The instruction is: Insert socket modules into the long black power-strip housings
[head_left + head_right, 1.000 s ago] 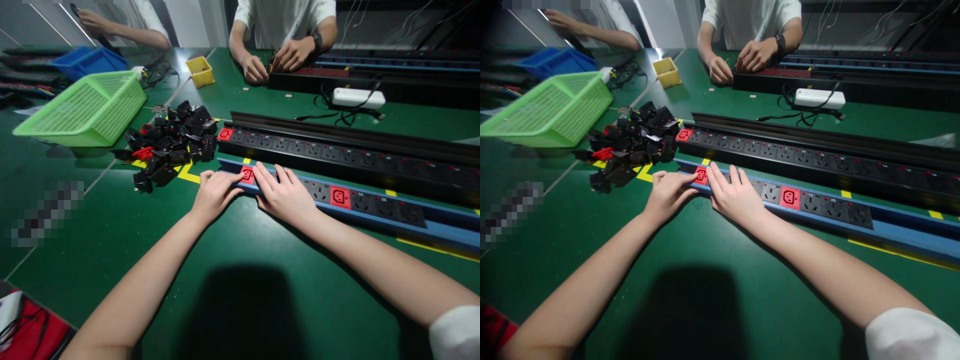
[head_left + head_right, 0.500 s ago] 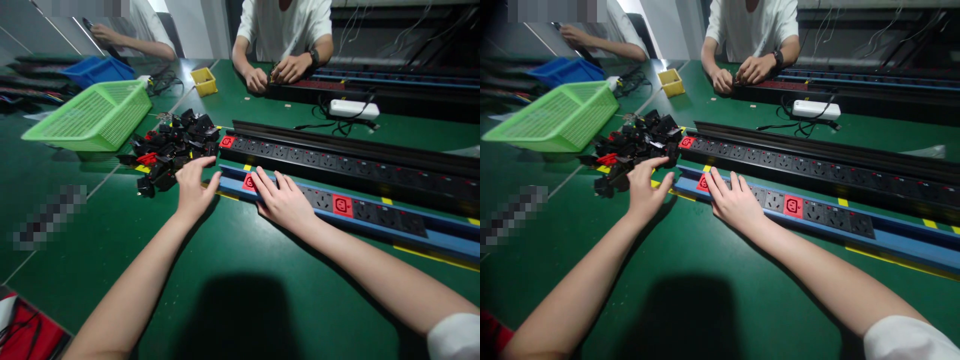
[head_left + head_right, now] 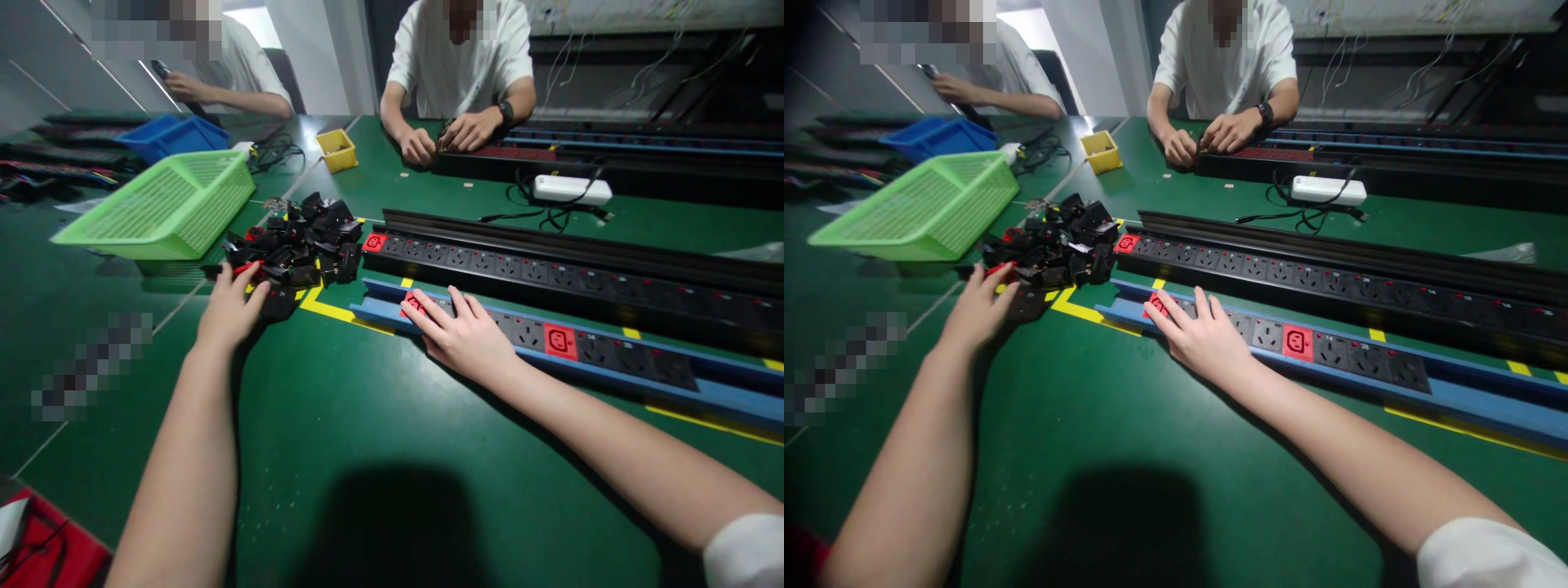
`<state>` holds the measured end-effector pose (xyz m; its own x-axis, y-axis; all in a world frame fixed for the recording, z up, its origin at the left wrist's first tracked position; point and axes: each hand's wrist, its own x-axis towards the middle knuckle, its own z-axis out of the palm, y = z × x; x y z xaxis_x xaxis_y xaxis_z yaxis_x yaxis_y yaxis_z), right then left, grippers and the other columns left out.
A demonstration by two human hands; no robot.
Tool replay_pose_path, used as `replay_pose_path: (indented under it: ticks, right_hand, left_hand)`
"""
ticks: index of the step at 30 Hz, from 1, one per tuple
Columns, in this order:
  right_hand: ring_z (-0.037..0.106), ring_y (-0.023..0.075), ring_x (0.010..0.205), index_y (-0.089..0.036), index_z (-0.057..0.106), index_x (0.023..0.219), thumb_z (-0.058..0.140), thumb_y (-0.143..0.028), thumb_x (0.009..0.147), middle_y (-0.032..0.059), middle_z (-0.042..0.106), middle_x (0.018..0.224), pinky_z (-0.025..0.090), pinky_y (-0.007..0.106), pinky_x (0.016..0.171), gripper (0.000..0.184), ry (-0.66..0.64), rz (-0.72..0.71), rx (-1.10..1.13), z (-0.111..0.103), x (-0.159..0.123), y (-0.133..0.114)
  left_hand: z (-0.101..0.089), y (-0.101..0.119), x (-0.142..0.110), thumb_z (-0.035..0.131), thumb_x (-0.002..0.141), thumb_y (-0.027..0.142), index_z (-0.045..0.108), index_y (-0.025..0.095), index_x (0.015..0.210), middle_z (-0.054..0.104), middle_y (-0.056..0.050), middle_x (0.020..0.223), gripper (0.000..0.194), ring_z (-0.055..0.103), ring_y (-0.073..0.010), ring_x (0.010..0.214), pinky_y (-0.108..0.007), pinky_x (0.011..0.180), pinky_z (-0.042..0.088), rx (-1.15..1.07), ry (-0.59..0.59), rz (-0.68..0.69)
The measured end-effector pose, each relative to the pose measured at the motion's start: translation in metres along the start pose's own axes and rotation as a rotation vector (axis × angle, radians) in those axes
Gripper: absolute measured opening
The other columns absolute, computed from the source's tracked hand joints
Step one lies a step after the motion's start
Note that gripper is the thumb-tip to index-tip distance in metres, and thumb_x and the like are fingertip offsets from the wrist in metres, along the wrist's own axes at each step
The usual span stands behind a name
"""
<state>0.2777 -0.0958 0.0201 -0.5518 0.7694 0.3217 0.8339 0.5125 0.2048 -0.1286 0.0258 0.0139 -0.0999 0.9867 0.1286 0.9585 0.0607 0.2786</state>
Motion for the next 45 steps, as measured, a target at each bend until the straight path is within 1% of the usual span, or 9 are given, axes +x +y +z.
replay_pose_path:
  ticks: [5, 12, 21, 26, 28, 30, 34, 39, 45]
  right_hand:
    - [0.052, 0.0463, 0.13, -0.025, 0.036, 0.158, 0.05, -0.028, 0.099, 0.0068, 0.039, 0.162, 0.049, 0.058, 0.098, 0.061, 0.003, 0.005, -0.017, -0.001, 0.0, 0.0]
    - [0.051, 0.0438, 0.132, -0.026, 0.035, 0.158, 0.052, -0.028, 0.098, 0.0068, 0.039, 0.162, 0.047, 0.058, 0.101, 0.062, 0.003, 0.009, 0.01, -0.002, 0.0, -0.001]
    - [0.051, 0.0439, 0.132, -0.025, 0.038, 0.157, 0.053, -0.028, 0.097, 0.008, 0.04, 0.161, 0.047, 0.058, 0.101, 0.062, 0.007, 0.015, 0.02, -0.002, 0.0, -0.001]
    - [0.051, 0.0436, 0.132, -0.024, 0.041, 0.155, 0.053, -0.027, 0.097, 0.009, 0.042, 0.16, 0.047, 0.058, 0.1, 0.06, -0.004, 0.019, 0.028, -0.003, 0.0, -0.001]
    - [0.052, 0.0441, 0.131, -0.024, 0.041, 0.155, 0.051, -0.027, 0.098, 0.0086, 0.042, 0.16, 0.047, 0.058, 0.1, 0.059, -0.009, 0.018, 0.022, -0.003, 0.0, -0.001]
    - [0.052, 0.0438, 0.13, -0.023, 0.041, 0.156, 0.05, -0.027, 0.098, 0.0088, 0.042, 0.16, 0.047, 0.058, 0.1, 0.058, -0.011, 0.015, 0.019, -0.002, 0.0, -0.001]
    - [0.053, 0.0422, 0.129, -0.023, 0.042, 0.155, 0.051, -0.028, 0.098, 0.0114, 0.043, 0.159, 0.047, 0.057, 0.101, 0.057, -0.012, 0.02, 0.017, -0.002, 0.0, -0.001]
    - [0.054, 0.0421, 0.128, -0.025, 0.042, 0.154, 0.049, -0.03, 0.1, 0.0136, 0.045, 0.158, 0.046, 0.056, 0.102, 0.055, -0.007, 0.028, 0.011, -0.002, 0.0, -0.002]
    - [0.054, 0.0411, 0.129, -0.025, 0.044, 0.153, 0.049, -0.03, 0.099, 0.0153, 0.045, 0.157, 0.042, 0.057, 0.105, 0.054, 0.0, 0.06, 0.023, 0.0, -0.001, -0.003]
  left_hand:
    - [0.0, 0.015, -0.002, 0.038, 0.098, 0.059, 0.049, 0.028, 0.147, 0.018, -0.014, 0.168, 0.059, 0.041, -0.0453, 0.143, -0.066, 0.11, 0.039, 0.06, -0.057, -0.046]
    - [0.009, 0.018, -0.002, 0.043, 0.092, 0.063, 0.05, 0.021, 0.145, 0.023, -0.02, 0.162, 0.068, 0.047, -0.0443, 0.138, -0.058, 0.117, 0.034, 0.001, -0.033, 0.011]
    - [0.014, 0.042, -0.009, 0.042, 0.09, 0.07, 0.047, 0.016, 0.148, 0.027, -0.028, 0.159, 0.079, 0.032, -0.0538, 0.145, -0.071, 0.109, 0.033, -0.008, -0.084, 0.062]
    - [0.007, 0.062, -0.015, 0.056, 0.085, 0.064, 0.052, 0.016, 0.143, 0.04, -0.031, 0.152, 0.075, 0.038, -0.0554, 0.14, -0.077, 0.108, 0.025, 0.056, 0.051, 0.082]
    - [0.002, 0.08, -0.023, 0.061, 0.085, 0.053, 0.052, 0.014, 0.141, 0.043, -0.03, 0.15, 0.069, 0.038, -0.0519, 0.141, -0.074, 0.111, 0.025, 0.0, 0.167, 0.141]
    - [0.0, 0.105, -0.035, 0.057, 0.09, 0.043, 0.052, 0.015, 0.138, 0.049, -0.024, 0.145, 0.056, 0.044, -0.042, 0.138, -0.063, 0.115, 0.03, -0.155, 0.291, 0.223]
    - [0.016, 0.15, -0.064, 0.041, 0.1, 0.037, 0.054, 0.019, 0.128, 0.059, -0.013, 0.126, 0.036, 0.059, -0.0236, 0.115, -0.04, 0.101, 0.047, -0.512, 0.357, 0.379]
    - [0.046, 0.162, -0.075, 0.039, 0.102, 0.037, 0.06, 0.021, 0.118, 0.065, -0.01, 0.126, 0.031, 0.055, -0.0248, 0.122, -0.045, 0.108, 0.037, -0.449, 0.299, 0.491]
    - [0.049, 0.157, -0.069, 0.035, 0.103, 0.041, 0.062, 0.023, 0.113, 0.065, -0.008, 0.128, 0.034, 0.056, -0.0243, 0.123, -0.043, 0.107, 0.038, -0.439, 0.149, 0.488]
